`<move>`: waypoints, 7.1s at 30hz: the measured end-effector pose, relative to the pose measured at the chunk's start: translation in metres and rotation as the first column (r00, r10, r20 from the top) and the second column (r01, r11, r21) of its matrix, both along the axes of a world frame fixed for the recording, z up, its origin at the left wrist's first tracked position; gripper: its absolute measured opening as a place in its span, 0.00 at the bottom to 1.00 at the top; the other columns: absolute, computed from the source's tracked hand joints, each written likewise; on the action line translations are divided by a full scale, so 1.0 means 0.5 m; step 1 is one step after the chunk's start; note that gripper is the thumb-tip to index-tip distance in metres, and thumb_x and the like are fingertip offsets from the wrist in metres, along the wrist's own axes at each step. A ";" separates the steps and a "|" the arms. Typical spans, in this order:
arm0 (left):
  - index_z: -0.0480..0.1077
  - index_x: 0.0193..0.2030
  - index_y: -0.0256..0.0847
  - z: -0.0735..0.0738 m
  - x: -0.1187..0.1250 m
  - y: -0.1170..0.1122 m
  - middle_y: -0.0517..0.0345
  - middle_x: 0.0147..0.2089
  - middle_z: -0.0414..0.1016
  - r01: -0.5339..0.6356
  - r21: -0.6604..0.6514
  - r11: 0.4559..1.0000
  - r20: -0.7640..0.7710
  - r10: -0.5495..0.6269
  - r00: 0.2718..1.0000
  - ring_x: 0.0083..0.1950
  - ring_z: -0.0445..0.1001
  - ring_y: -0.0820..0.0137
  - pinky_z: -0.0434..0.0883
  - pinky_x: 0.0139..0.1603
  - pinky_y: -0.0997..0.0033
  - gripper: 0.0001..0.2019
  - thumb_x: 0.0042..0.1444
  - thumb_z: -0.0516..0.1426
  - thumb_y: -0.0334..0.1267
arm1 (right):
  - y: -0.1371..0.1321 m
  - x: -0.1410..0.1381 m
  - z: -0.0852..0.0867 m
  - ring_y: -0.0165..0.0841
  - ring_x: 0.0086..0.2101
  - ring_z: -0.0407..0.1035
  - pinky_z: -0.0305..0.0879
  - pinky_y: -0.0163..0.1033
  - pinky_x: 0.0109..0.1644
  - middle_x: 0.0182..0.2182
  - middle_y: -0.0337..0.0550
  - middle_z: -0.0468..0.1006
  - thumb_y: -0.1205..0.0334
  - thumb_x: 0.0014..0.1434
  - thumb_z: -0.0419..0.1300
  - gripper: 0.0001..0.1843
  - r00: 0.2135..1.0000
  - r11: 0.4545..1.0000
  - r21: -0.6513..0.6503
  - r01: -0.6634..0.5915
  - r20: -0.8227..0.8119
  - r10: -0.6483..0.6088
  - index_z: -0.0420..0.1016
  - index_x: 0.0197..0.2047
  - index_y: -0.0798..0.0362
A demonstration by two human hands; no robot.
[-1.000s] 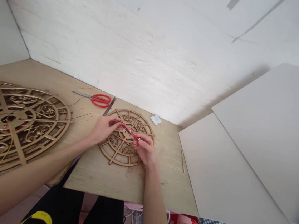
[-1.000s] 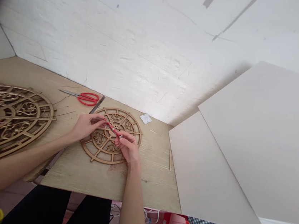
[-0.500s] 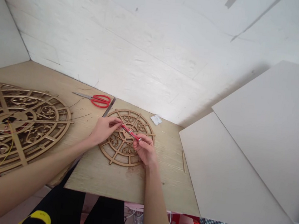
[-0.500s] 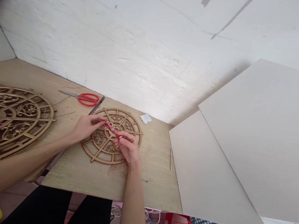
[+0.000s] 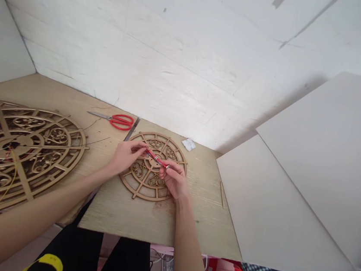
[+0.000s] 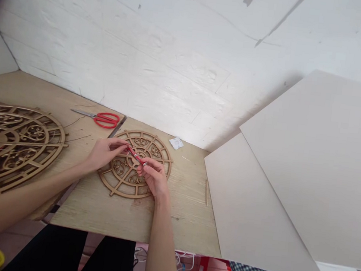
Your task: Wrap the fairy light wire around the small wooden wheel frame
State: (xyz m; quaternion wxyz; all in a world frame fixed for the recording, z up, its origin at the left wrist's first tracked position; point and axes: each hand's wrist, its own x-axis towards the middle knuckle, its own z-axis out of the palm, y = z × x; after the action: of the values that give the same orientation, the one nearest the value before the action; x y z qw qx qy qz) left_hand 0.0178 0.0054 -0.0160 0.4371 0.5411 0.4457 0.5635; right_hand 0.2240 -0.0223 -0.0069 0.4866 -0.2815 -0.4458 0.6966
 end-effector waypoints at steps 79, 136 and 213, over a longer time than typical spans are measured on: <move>0.78 0.30 0.33 0.037 -0.008 0.008 0.51 0.33 0.81 0.299 -0.348 0.889 0.630 -0.014 0.776 0.33 0.80 0.72 0.79 0.39 0.76 0.05 0.51 0.63 0.22 | -0.008 -0.016 0.009 0.28 0.27 0.72 0.70 0.34 0.32 0.27 0.37 0.81 0.58 0.46 0.73 0.14 0.999 1.000 0.020 0.009 -0.044 -0.008 0.82 0.38 0.47; 0.76 0.37 0.35 0.052 -0.038 0.022 0.52 0.33 0.81 0.171 -0.298 0.939 0.618 0.053 0.784 0.28 0.76 0.75 0.72 0.26 0.83 0.07 0.50 0.62 0.24 | 0.018 0.000 -0.014 0.36 0.37 0.69 0.67 0.41 0.41 0.37 0.46 0.74 0.57 0.60 0.63 0.08 0.638 0.765 0.638 0.089 0.553 -0.536 0.82 0.36 0.49; 0.80 0.38 0.36 0.067 -0.003 -0.020 0.47 0.32 0.82 0.361 -0.263 0.894 0.368 -0.253 0.895 0.27 0.76 0.70 0.67 0.21 0.79 0.14 0.42 0.70 0.33 | 0.008 -0.015 0.003 0.34 0.38 0.71 0.68 0.40 0.45 0.34 0.40 0.78 0.60 0.54 0.66 0.04 0.710 0.739 0.506 0.445 0.304 -0.635 0.83 0.34 0.47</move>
State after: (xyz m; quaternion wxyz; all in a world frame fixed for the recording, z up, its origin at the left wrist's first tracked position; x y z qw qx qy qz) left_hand 0.0163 -0.0045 0.0175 0.6720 0.4257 0.3619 0.4861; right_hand 0.2165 -0.0181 -0.0055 0.5994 -0.4532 -0.5734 0.3264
